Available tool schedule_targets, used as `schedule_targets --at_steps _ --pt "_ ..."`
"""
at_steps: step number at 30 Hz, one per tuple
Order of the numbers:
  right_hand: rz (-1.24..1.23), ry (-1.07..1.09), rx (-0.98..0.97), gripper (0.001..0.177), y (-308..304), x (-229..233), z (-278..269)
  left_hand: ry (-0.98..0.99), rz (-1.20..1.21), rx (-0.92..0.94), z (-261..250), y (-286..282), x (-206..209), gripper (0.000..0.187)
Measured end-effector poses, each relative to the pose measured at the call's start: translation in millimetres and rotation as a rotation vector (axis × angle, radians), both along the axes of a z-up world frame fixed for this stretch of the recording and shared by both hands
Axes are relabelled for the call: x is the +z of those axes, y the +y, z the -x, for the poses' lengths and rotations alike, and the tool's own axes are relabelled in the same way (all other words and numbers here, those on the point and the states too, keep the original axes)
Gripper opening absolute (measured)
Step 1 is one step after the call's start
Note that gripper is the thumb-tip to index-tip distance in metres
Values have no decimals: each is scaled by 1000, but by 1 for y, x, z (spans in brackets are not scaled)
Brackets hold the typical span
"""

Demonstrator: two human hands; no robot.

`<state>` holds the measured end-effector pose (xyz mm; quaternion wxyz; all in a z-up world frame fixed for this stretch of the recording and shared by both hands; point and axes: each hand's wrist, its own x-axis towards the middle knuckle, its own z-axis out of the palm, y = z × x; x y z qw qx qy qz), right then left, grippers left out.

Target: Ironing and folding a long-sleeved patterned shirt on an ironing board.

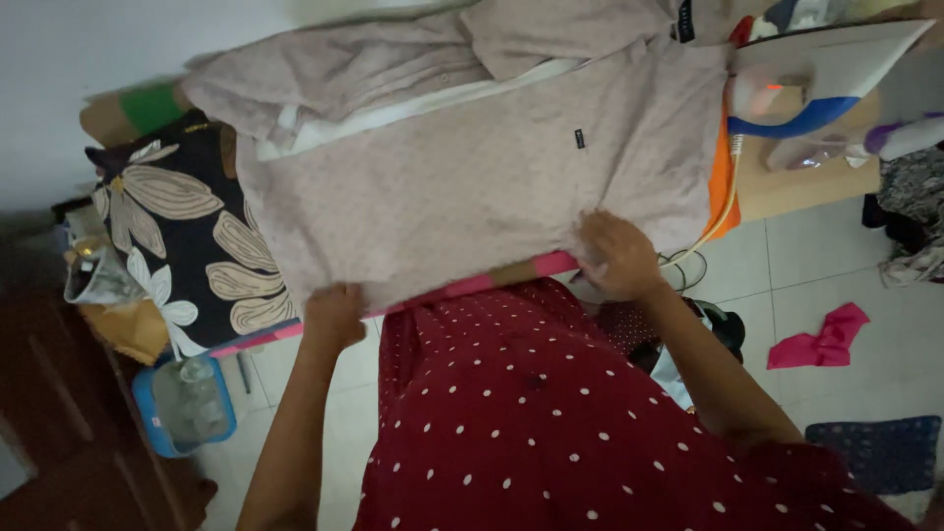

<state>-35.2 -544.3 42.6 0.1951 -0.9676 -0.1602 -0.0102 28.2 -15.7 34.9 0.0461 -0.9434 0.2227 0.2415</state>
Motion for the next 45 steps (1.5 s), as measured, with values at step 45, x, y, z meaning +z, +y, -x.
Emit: schedule_targets --at_steps 45 --pt "-1608 -505 -779 39 -195 6 -97 -151 636 -296 -67 -272 -41 92"
